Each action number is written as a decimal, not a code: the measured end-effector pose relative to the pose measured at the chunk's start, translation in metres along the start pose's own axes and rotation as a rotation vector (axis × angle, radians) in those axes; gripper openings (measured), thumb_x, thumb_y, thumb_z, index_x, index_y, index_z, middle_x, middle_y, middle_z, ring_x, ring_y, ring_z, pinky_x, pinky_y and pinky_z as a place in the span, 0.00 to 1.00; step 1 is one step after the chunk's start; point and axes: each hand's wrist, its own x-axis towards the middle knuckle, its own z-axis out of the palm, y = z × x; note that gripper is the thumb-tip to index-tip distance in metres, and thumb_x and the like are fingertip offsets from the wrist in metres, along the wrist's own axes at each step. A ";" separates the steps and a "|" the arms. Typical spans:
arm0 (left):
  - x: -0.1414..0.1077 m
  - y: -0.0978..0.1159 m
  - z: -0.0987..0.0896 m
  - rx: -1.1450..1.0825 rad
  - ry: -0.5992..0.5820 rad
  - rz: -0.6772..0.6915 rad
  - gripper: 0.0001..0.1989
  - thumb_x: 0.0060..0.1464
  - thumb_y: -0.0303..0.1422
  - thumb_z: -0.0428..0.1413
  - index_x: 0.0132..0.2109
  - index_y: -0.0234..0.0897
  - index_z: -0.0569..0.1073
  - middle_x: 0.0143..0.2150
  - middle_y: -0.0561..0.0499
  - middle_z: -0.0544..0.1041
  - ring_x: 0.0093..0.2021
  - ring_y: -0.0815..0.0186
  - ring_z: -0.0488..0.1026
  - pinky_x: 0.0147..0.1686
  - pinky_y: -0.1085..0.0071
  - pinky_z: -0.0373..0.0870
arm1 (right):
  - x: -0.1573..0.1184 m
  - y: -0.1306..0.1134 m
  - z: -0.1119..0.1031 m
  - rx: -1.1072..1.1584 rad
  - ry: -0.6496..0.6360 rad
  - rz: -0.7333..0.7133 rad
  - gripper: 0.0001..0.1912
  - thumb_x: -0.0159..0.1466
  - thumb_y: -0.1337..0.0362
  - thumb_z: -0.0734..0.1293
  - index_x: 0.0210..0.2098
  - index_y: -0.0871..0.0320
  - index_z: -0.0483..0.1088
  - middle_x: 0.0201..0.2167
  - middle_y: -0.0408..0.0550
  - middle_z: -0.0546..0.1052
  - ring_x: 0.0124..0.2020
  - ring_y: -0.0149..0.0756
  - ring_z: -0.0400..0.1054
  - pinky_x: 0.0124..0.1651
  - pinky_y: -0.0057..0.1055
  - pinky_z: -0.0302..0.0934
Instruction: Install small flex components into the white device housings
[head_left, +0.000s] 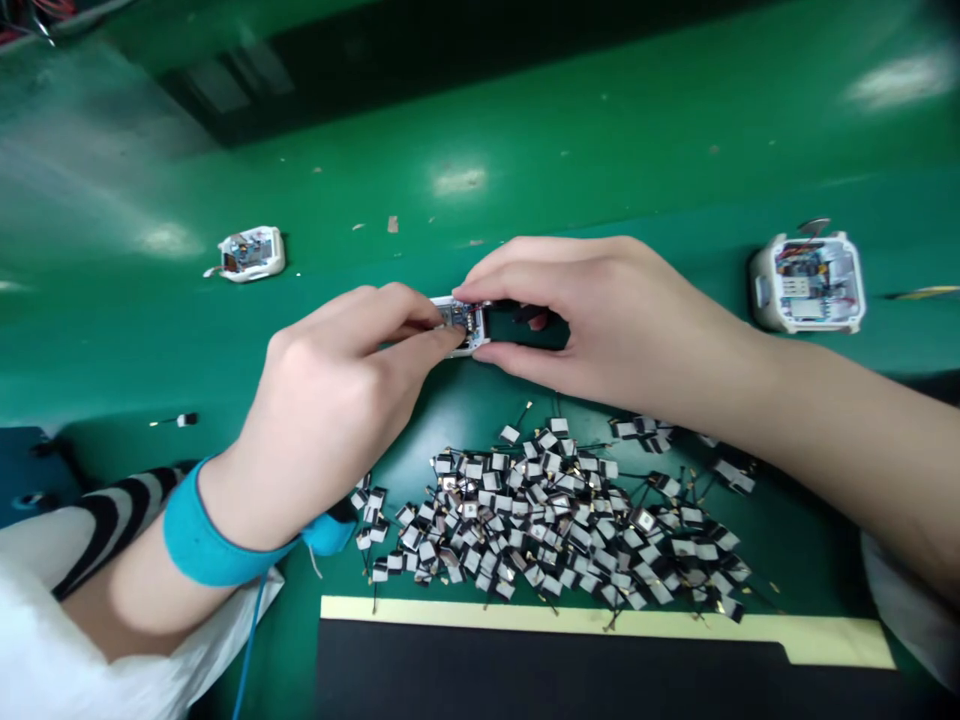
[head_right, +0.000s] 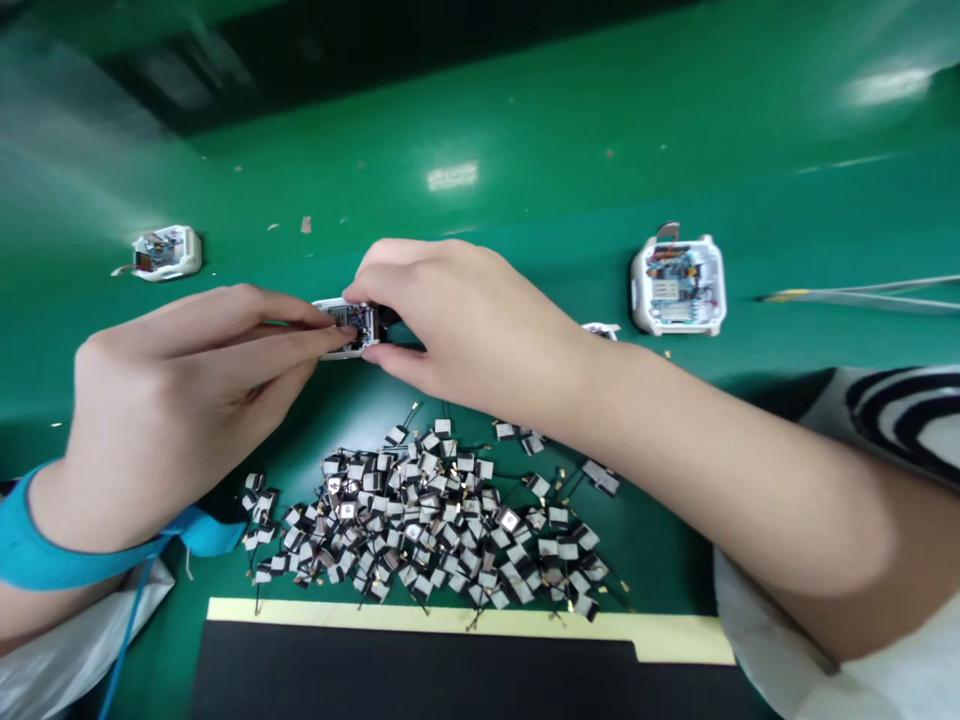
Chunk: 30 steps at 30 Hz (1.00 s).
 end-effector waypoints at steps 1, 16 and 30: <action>0.000 0.000 0.000 -0.009 0.002 -0.019 0.10 0.56 0.30 0.46 0.37 0.39 0.72 0.35 0.53 0.72 0.35 0.67 0.69 0.30 0.73 0.65 | 0.000 0.000 0.000 0.000 0.002 -0.001 0.10 0.57 0.60 0.63 0.38 0.57 0.67 0.38 0.41 0.69 0.42 0.37 0.65 0.43 0.33 0.61; 0.003 0.004 0.002 -0.083 0.054 -0.112 0.08 0.54 0.32 0.50 0.32 0.38 0.73 0.30 0.54 0.73 0.30 0.72 0.69 0.28 0.77 0.65 | 0.000 0.000 -0.001 0.044 -0.001 0.017 0.12 0.58 0.58 0.62 0.38 0.58 0.68 0.38 0.43 0.69 0.42 0.38 0.65 0.45 0.34 0.61; 0.003 0.004 0.003 -0.058 0.076 -0.096 0.09 0.54 0.33 0.50 0.32 0.36 0.73 0.28 0.54 0.72 0.29 0.73 0.69 0.26 0.78 0.64 | 0.000 0.000 -0.001 0.067 0.018 0.013 0.15 0.57 0.55 0.62 0.39 0.58 0.68 0.38 0.42 0.69 0.43 0.38 0.65 0.45 0.36 0.61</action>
